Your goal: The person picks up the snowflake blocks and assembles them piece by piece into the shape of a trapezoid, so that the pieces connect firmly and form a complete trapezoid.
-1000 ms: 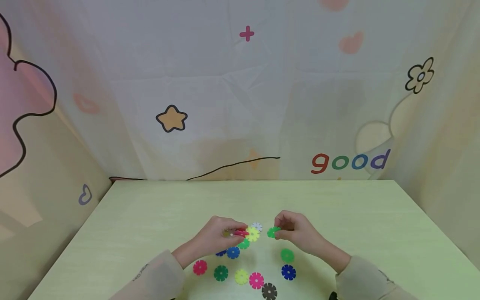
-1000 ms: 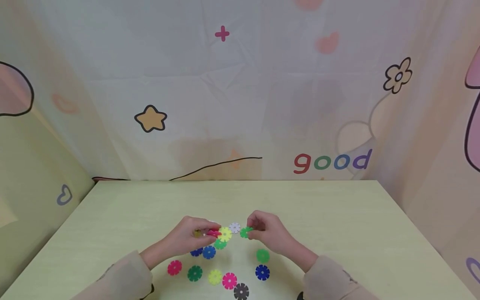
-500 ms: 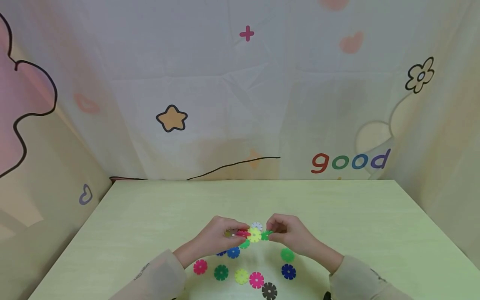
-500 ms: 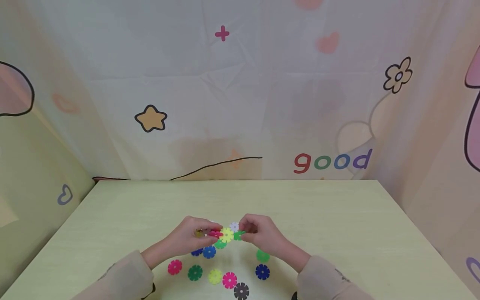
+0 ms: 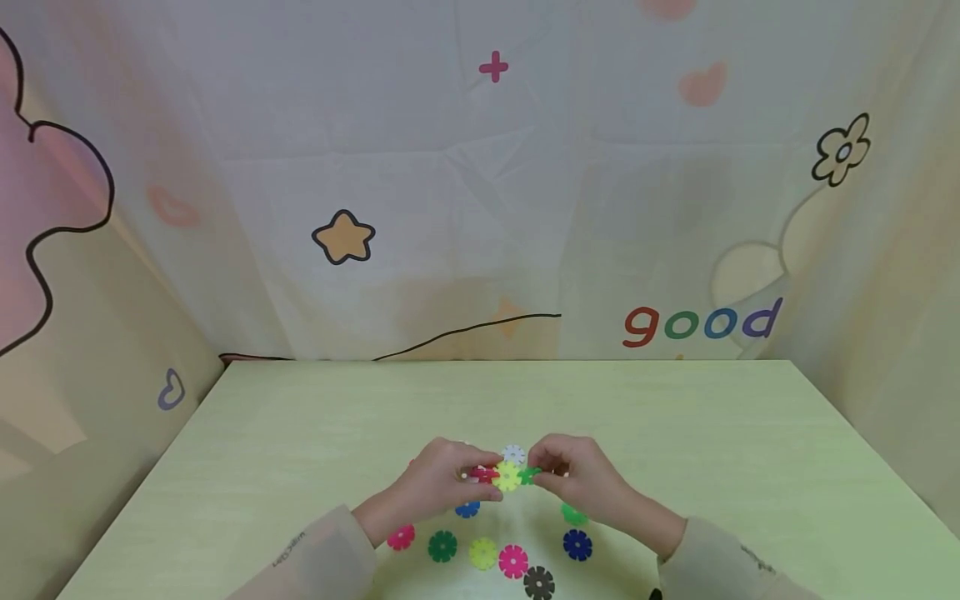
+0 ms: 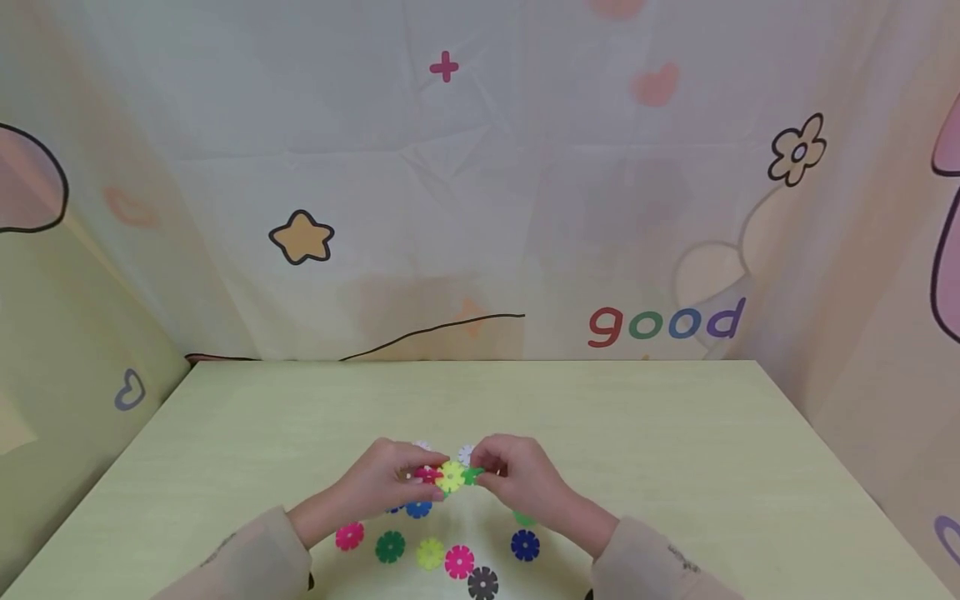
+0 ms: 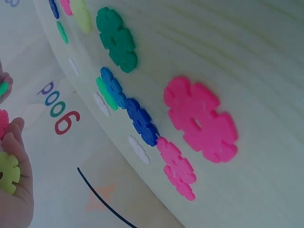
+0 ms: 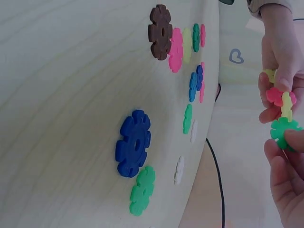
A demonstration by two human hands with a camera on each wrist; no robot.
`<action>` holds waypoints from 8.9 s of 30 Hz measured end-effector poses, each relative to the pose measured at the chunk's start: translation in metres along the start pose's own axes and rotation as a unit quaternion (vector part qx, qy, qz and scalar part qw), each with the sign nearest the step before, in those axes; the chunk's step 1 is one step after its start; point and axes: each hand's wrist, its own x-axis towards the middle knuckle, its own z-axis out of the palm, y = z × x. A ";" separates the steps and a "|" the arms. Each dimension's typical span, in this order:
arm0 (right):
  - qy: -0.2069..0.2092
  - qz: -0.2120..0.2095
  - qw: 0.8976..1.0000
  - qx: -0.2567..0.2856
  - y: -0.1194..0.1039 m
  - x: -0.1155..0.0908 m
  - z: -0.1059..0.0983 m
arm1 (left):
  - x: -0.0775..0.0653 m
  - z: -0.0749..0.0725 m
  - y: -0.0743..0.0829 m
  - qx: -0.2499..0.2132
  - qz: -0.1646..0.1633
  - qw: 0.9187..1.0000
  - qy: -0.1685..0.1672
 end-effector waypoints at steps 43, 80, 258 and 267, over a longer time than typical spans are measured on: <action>0.063 -0.152 0.972 -0.167 -0.005 0.003 0.015 | -0.006 -0.006 0.009 0.142 0.067 0.987 0.019; 0.065 -0.145 0.984 -0.079 -0.010 0.001 0.016 | -0.007 -0.003 0.005 0.098 0.083 0.991 0.035; 0.129 -0.173 0.968 -0.125 -0.006 0.015 0.026 | -0.005 -0.007 0.006 -0.001 -0.046 0.999 0.008; 0.075 -0.129 0.985 -0.089 0.001 0.017 0.019 | 0.000 -0.006 0.005 -0.054 -0.065 0.996 -0.011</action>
